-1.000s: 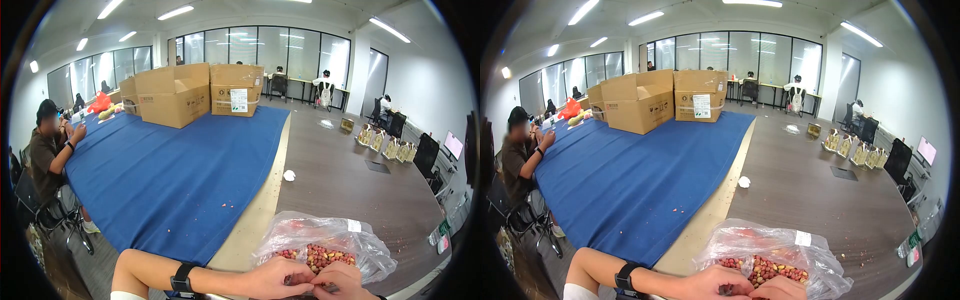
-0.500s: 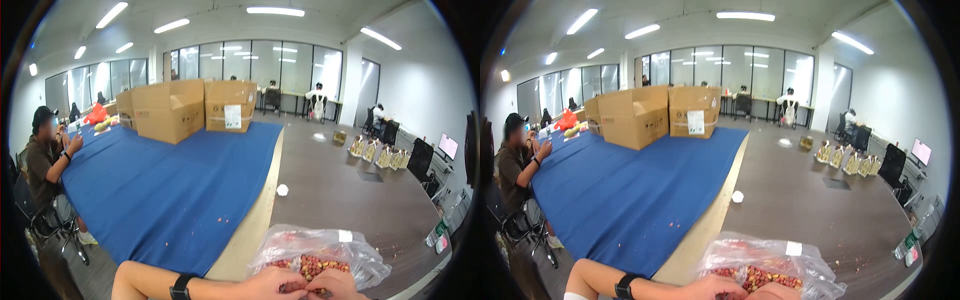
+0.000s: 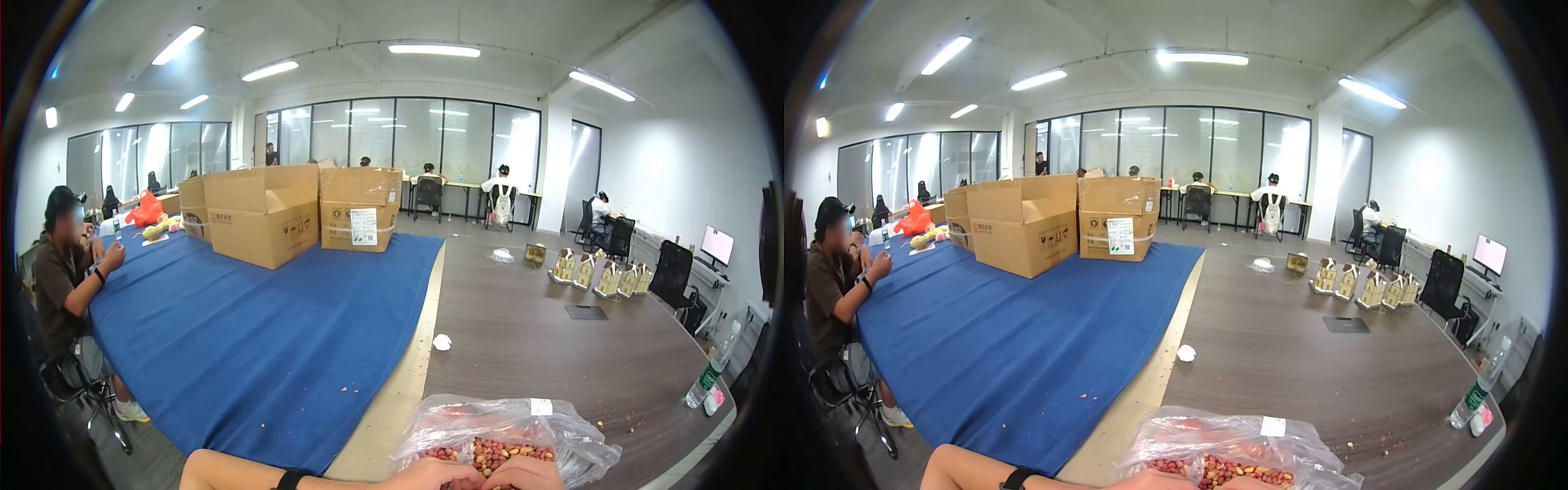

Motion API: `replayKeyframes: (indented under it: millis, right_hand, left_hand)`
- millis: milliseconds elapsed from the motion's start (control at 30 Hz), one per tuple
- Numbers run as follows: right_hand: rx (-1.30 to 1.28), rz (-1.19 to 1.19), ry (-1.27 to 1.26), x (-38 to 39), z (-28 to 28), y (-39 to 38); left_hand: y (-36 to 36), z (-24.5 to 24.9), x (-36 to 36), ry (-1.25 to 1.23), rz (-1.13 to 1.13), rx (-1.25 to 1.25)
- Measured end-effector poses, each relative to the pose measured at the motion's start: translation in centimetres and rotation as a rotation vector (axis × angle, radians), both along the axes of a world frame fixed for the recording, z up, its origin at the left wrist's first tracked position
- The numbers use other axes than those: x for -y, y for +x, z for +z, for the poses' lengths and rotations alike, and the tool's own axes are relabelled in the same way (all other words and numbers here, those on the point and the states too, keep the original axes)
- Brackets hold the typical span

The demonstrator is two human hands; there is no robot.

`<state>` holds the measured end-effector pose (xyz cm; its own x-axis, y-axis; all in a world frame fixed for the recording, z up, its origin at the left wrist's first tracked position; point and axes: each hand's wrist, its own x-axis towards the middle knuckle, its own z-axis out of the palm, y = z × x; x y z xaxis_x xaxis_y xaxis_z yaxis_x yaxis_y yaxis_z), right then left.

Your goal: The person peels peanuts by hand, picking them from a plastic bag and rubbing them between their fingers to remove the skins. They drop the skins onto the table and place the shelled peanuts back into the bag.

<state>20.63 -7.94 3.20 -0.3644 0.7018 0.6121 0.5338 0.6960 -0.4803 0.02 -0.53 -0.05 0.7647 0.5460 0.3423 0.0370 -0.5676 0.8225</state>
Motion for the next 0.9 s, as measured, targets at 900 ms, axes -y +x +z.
replayKeyframes:
  millis: [900]
  right_hand:
    - [-0.036, 0.011, -0.079, -0.11, 0.41, -0.04]
  left_hand:
    - [0.01, 0.27, 0.21, -0.003, 0.004, 0.004]
